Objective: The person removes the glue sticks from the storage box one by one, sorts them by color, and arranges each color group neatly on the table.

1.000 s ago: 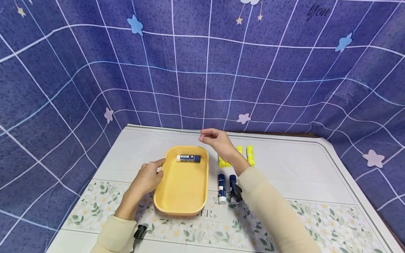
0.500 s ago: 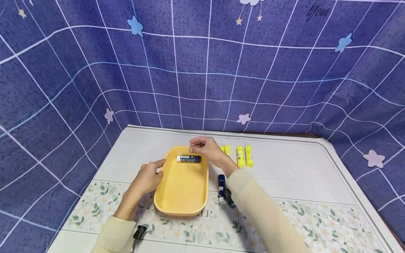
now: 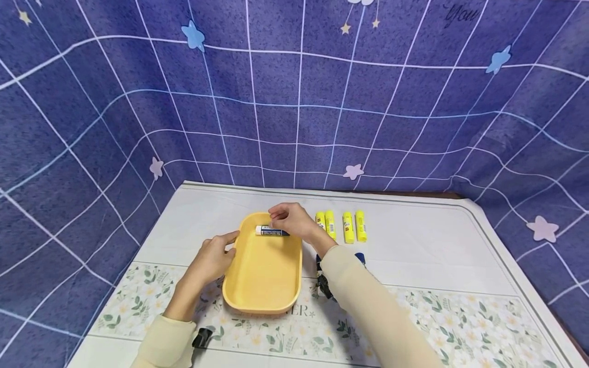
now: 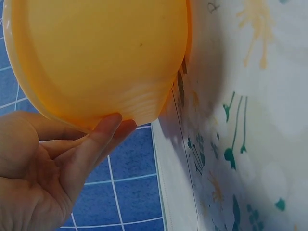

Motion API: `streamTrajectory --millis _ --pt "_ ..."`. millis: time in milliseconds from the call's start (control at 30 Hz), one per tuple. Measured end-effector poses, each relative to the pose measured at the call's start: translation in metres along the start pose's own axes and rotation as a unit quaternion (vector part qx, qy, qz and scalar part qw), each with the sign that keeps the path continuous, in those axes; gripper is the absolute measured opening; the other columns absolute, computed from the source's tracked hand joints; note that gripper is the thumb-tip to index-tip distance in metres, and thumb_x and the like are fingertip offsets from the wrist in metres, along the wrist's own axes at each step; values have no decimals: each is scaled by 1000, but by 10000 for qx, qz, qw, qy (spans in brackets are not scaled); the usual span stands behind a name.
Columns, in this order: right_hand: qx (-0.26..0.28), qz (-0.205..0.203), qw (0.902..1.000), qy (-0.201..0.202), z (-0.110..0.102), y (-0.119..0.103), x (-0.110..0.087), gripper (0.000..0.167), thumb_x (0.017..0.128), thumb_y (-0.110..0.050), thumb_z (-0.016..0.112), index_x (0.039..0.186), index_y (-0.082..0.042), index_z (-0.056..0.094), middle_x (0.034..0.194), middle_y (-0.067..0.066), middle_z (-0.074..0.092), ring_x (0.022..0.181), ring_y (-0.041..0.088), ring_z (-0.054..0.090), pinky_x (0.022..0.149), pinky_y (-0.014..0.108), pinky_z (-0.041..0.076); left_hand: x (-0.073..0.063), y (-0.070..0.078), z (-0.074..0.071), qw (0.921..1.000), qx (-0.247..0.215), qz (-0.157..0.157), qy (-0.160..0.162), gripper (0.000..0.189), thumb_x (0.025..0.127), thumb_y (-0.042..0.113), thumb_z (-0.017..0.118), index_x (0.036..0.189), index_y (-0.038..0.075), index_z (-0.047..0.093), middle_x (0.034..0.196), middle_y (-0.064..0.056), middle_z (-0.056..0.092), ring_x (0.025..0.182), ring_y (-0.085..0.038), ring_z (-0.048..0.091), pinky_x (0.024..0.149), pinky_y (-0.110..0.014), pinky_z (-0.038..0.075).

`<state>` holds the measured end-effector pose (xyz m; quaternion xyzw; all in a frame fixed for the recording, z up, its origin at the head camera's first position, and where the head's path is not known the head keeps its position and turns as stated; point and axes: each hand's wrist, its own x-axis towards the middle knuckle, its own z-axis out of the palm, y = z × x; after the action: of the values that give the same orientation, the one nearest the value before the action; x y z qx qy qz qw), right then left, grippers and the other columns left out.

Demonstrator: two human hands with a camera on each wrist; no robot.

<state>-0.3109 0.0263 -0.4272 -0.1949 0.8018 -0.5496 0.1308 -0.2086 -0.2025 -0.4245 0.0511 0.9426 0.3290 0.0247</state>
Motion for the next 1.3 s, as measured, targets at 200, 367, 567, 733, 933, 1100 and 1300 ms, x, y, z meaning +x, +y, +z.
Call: streamTrajectory --millis 200,367,567,733,933,1100,1300 --pt "-490 93 9987 96 4 1 4 37 93 -6 74 129 0 69 119 18 72 101 20 68 90 29 55 0 0 0 10000 -3 25 -25 51 102 2 54 153 -3 46 150 -28 53 112 -43 71 72 -33 63" --pt "-1116 14 9937 134 12 -3 8 37 91 -6 76 127 0 70 116 16 75 105 23 70 93 31 55 1 -1 0 10000 54 -32 -13 51 103 3 54 153 -2 46 150 -27 53 113 -42 71 76 -35 63" --pt "-2352 -241 9715 175 23 -1 10 33 87 -5 78 120 -3 74 109 9 77 103 21 69 95 32 53 0 -1 0 9999 53 -66 -60 51 103 2 54 153 -2 46 150 -27 54 113 -41 71 74 -34 63" --pt "-3378 -260 9406 201 32 -4 8 8 88 2 70 94 -3 70 91 6 64 81 15 51 74 26 43 -1 1 -1 9999 59 -92 -38 52 103 2 54 153 -2 46 150 -27 54 114 -41 71 72 -33 62" --pt "-4086 -42 9124 250 38 -5 7 32 90 4 66 69 -15 51 75 -1 53 70 13 46 64 24 39 0 -3 -2 9999 31 98 -7 51 101 2 56 152 -2 48 147 -27 57 102 -36 76 66 -29 59" --pt "-4188 -8 9079 164 39 -1 6 38 89 5 66 65 -18 47 69 -2 47 66 13 44 60 22 37 1 -13 -3 9984 -556 100 -89 51 101 3 56 152 1 49 144 -28 60 81 -22 76 61 -27 58" --pt "-3946 -124 9186 207 40 -1 6 34 90 -4 72 63 -16 55 67 -2 47 65 13 43 60 22 34 2 -16 -5 9949 -995 -36 -177 51 102 3 57 153 2 48 143 -29 59 91 -28 78 65 -27 62"
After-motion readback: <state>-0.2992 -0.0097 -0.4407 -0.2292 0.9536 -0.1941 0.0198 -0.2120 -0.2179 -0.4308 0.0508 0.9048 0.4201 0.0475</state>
